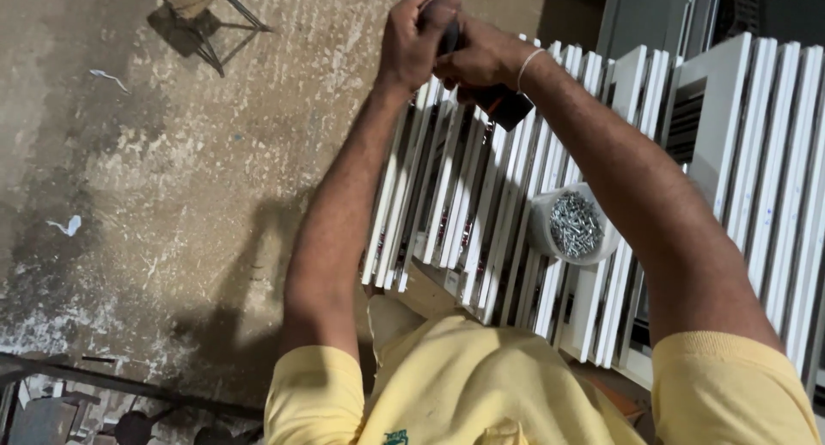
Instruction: Assembling white metal slats/frames using a power drill and screws.
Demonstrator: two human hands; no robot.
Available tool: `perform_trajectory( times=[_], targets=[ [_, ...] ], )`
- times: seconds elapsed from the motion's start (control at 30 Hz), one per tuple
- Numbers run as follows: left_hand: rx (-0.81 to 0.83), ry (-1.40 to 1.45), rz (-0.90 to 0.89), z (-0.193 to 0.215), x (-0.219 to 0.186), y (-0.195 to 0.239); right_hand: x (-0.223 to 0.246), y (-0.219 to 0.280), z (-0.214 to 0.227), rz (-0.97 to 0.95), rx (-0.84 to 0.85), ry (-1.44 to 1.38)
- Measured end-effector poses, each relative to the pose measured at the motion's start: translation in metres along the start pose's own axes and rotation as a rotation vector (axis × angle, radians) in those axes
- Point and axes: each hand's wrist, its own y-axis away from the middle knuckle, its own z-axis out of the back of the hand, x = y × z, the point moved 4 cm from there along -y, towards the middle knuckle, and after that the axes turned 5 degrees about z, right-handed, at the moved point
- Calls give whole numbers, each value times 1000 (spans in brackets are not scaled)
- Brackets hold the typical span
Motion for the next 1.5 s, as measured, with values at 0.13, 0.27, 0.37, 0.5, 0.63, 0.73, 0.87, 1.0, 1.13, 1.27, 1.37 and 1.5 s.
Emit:
perform_trajectory(
  times=[0.13,0.27,0.37,0.5,0.63,0.73,0.87,1.0,1.13,1.27,1.37,1.5],
  targets=[
    [7,-91,-3,-11,19,-1,-9,-3,1,-31,-5,59],
    [-22,-89,-22,-15,18,0,-12,-2,4,-4,2,119],
    [9,-95,11,-13,26,2,-12,-2,0,-24,20,42],
    [29,-115,28,-14,28,4,-22,-6,-1,-26,-7,75],
    [41,-111,68,-13,25,10,-31,-13,-3,0,13,112],
    [40,-142,58,-11,27,9,-19,-3,-6,-39,-29,58],
    [44,-129,35,-11,31,12,-30,-11,-8,-39,-28,38],
    [39,-111,80,-12,38,13,-27,-11,-13,-17,-8,-3],
    [-2,-163,112,-18,25,19,-21,5,-13,17,-113,-70],
    [-227,-253,-53,-20,-61,61,-36,14,3,44,-135,-60],
    [-313,-158,-141,-35,-125,113,-7,71,32,280,-214,-95],
    [778,-612,-95,-140,-158,140,0,153,73,400,-286,43]
  ],
)
